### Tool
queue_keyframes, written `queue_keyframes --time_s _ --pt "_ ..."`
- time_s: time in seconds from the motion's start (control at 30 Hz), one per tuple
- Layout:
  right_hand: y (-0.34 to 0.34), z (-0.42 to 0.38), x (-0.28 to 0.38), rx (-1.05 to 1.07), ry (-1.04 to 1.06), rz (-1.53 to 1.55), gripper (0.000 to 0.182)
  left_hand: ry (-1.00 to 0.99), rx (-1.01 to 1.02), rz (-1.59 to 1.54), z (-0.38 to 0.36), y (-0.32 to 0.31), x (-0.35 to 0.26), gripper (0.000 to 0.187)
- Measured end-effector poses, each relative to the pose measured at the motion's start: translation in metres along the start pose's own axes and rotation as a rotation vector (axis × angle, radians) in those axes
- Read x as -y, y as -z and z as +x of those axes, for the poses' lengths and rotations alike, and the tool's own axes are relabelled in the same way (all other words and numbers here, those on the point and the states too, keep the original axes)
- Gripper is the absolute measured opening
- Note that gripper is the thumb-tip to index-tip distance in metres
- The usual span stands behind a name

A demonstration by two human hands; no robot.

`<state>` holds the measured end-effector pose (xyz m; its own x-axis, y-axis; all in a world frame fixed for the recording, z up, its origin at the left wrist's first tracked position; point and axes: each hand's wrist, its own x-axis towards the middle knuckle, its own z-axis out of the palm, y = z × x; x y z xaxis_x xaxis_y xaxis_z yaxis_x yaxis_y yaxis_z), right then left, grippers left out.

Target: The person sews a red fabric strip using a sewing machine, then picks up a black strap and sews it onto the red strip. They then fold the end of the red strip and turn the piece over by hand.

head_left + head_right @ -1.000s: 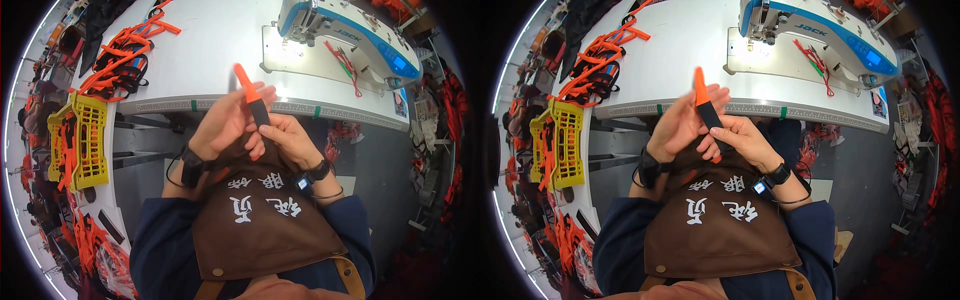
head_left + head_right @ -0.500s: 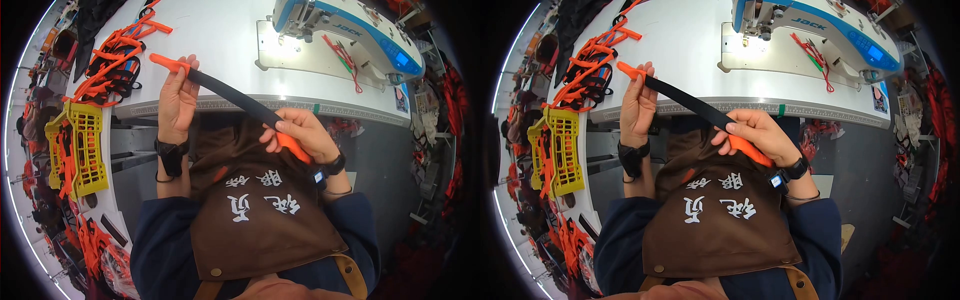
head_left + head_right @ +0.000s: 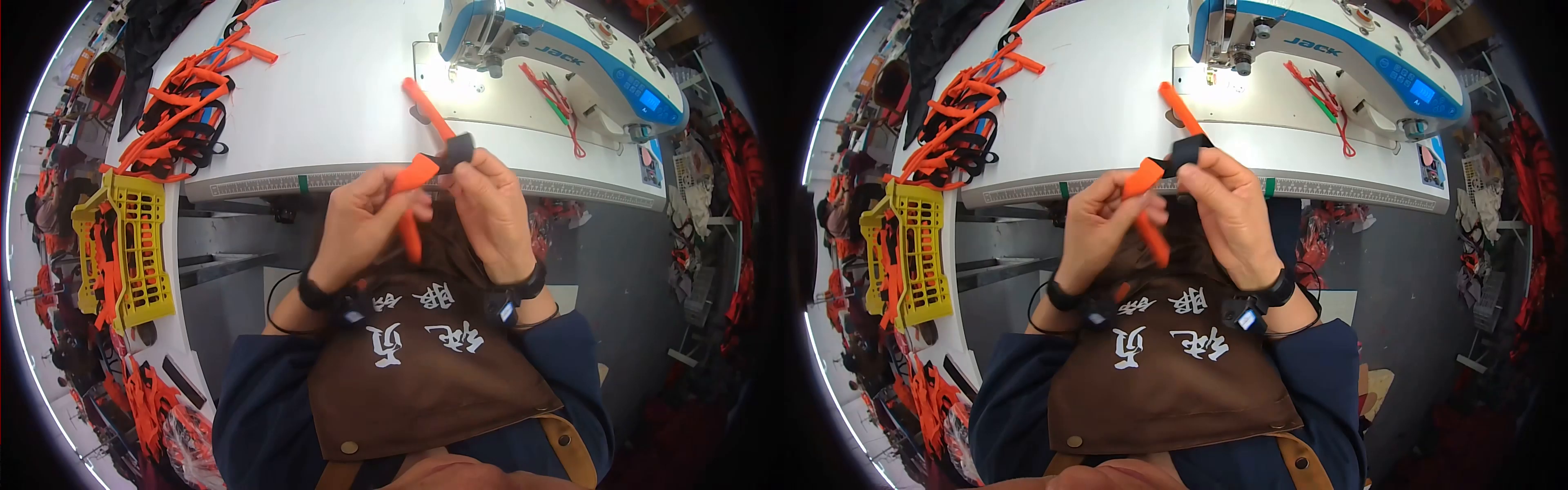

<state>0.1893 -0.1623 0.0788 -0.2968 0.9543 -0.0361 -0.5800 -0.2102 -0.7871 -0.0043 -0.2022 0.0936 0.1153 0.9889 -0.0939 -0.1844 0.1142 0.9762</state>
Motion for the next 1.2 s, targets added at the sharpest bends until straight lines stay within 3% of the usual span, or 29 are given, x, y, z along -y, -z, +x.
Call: queue_keyframes --time_s 0.03,0.1,0.17,0.27,0.3,0.37,0.43,0.57,0.63,0.73,0.9,1.0,1.1,1.2 --pt "0.003 0.0 0.003 -0.019 -0.007 0.074 0.013 0.128 0.102 -0.091 0.0 0.009 -0.007 0.021" --pt "0.01 0.001 0.009 -0.053 -0.023 0.222 0.013 0.367 0.465 -0.665 0.009 0.036 -0.006 0.011" --pt "0.015 0.003 0.004 -0.002 0.052 0.281 0.014 0.503 0.382 -1.193 0.002 0.046 0.017 0.015" --pt "0.012 -0.001 0.003 0.095 0.114 0.316 0.014 0.42 0.389 -1.817 0.016 0.039 0.038 0.016" --pt "0.007 -0.003 0.003 0.072 0.148 0.24 0.014 0.434 0.366 -1.757 0.019 0.038 0.046 0.022" --pt "0.002 -0.006 -0.001 0.066 0.198 0.101 0.016 0.458 0.285 -1.071 0.013 0.03 0.051 0.031" --pt "0.002 -0.009 -0.01 0.101 0.229 -0.019 0.02 0.364 0.3 -0.757 0.005 0.004 0.035 0.043" --pt "0.006 -0.017 -0.017 0.225 0.367 -0.346 0.029 0.229 0.136 -0.494 0.009 -0.002 0.024 0.052" --pt "0.006 -0.022 -0.023 0.243 0.37 -0.538 0.031 0.186 0.143 -0.483 0.012 0.001 0.021 0.043" --pt "0.002 -0.029 -0.026 0.171 0.343 -0.551 0.029 0.165 0.093 -0.393 0.011 0.002 0.011 0.032" --pt "-0.011 -0.032 -0.023 0.091 0.296 -0.518 0.026 0.098 0.041 -0.398 0.01 0.006 0.011 0.035" --pt "-0.004 -0.029 -0.028 0.182 0.415 -0.626 0.027 0.077 0.016 -0.425 0.011 0.008 0.006 0.035" --pt "-0.003 -0.03 -0.032 0.183 0.408 -0.599 0.026 0.066 -0.018 -0.454 0.013 0.014 0.007 0.034" --pt "-0.011 -0.037 -0.022 0.188 0.284 -0.699 0.025 0.088 -0.081 -0.51 0.02 0.021 0.01 0.03"
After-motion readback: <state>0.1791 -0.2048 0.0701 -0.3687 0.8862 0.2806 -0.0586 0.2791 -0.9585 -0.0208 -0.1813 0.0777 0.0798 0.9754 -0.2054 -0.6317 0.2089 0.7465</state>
